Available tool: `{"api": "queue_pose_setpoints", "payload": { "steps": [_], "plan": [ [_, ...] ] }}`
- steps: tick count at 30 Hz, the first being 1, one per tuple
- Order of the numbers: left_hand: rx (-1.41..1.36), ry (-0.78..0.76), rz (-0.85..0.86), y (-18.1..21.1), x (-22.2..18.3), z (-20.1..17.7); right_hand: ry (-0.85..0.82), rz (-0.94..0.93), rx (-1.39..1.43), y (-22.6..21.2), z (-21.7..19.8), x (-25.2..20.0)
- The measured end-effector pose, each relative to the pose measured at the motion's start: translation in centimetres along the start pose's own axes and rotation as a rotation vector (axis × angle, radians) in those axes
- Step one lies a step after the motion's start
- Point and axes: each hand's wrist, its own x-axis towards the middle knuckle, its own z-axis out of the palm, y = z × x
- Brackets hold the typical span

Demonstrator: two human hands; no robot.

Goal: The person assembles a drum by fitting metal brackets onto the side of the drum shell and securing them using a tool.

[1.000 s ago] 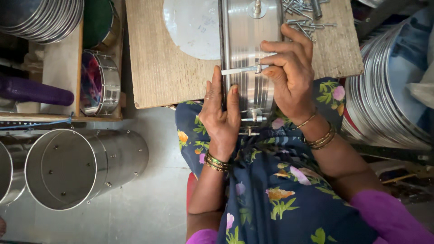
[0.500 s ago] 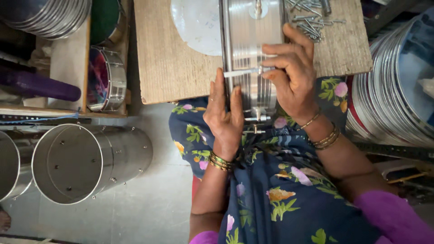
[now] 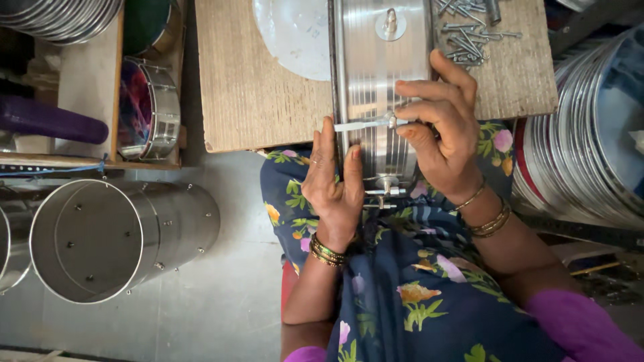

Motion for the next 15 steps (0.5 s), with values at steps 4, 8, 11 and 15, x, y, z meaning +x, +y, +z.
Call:
{"api": "queue_pose_setpoints", "payload": {
  "steps": [4,8,11,15],
  "plan": [
    [-0.038,0.012,0.009,0.02,-0.30,0.03,0.021,-0.024,-0.016,0.46,0.54,0.10],
    [-0.026,0.006,0.026,-0.02,-0.44,0.09,0.025,0.007,-0.020,0.26,0.31,-0.25],
    [-0.006,0.007,0.053,-0.18,-0.45,0.35,0.044,0.030,-0.009,0.02,0.08,-0.46],
    [0.022,-0.008,0.053,0.21,-0.36,0.23,0.098,0.044,-0.001,-0.30,0.23,-0.76]
  ]
}}
